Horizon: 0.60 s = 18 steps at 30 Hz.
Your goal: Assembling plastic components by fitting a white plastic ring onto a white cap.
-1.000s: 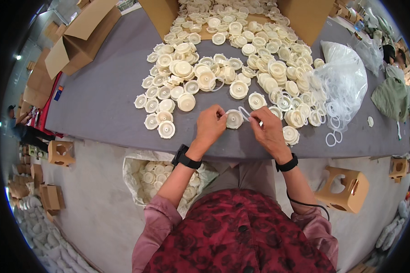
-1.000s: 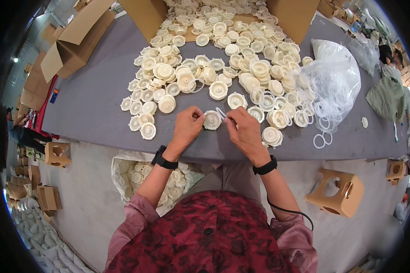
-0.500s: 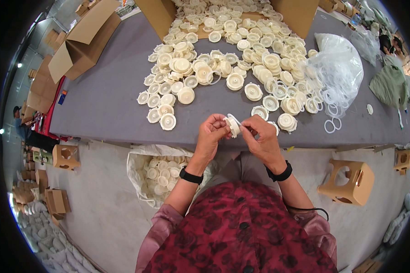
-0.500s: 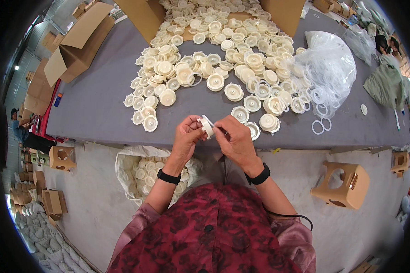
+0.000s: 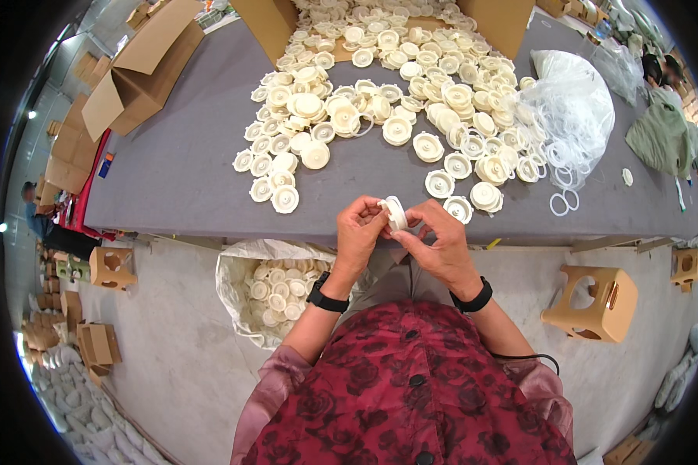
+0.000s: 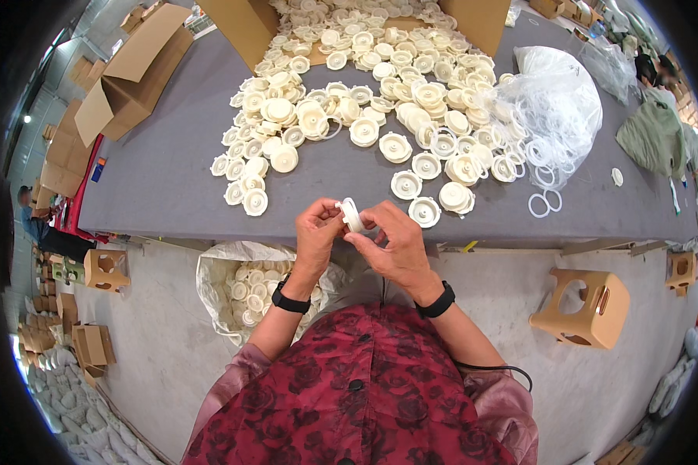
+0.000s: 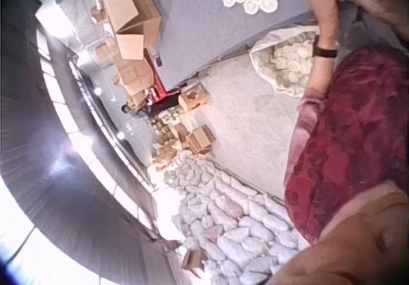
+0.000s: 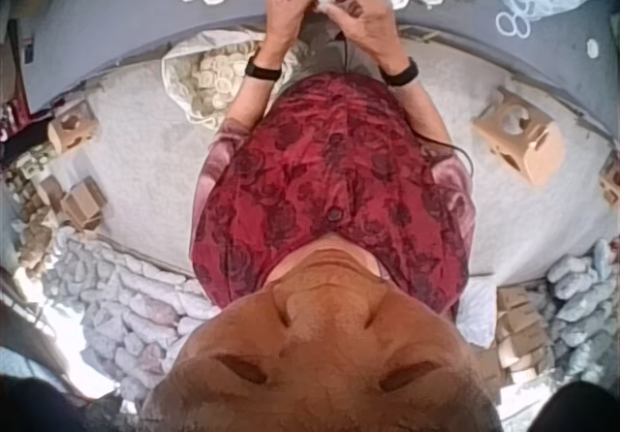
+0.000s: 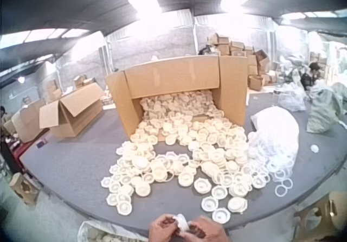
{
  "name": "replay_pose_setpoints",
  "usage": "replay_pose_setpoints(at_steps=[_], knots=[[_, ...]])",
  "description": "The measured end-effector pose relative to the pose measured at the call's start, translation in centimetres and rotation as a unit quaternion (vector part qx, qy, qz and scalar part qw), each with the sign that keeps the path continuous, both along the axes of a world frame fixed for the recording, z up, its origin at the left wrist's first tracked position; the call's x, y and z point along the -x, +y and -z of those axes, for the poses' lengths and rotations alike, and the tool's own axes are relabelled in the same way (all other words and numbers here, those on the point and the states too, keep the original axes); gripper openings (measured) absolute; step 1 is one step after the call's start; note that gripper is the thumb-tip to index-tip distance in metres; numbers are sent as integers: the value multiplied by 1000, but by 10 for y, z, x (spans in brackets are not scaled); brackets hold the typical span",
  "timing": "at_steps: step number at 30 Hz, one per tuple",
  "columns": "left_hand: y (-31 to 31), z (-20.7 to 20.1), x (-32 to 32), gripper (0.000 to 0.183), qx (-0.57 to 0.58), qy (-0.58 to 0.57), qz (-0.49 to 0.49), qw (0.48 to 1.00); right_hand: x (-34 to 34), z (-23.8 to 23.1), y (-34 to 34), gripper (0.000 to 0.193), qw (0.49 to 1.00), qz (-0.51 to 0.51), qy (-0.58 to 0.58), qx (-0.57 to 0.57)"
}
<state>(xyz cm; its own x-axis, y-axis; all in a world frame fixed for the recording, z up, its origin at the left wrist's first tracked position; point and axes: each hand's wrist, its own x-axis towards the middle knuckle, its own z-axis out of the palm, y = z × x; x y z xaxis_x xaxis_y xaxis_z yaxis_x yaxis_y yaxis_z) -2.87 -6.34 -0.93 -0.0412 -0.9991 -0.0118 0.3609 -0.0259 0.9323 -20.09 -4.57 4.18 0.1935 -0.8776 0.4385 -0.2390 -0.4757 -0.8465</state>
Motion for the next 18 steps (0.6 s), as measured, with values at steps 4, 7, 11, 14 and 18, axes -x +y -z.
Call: replay_pose_setpoints(at_steps=[4, 7, 11, 14, 18], knots=[[3, 0, 1, 7, 14, -98, -48, 994, -7, 7, 2, 23, 998, 54, 4, 10], [1, 3, 5, 7, 86, -112, -101, 985, -10, 8, 4, 22, 997, 70, -18, 0], [-1, -1, 4, 11, 26, -66, -53, 996, -4, 14, -2, 19, 994, 100, -35, 31], [-5, -8, 11, 12, 56, -28, -50, 997, 2, 13, -8, 17, 990, 128, -1, 58], [6, -15, -4, 13, 74, -115, -99, 986, -10, 12, -3, 19, 992, 113, -3, 52]])
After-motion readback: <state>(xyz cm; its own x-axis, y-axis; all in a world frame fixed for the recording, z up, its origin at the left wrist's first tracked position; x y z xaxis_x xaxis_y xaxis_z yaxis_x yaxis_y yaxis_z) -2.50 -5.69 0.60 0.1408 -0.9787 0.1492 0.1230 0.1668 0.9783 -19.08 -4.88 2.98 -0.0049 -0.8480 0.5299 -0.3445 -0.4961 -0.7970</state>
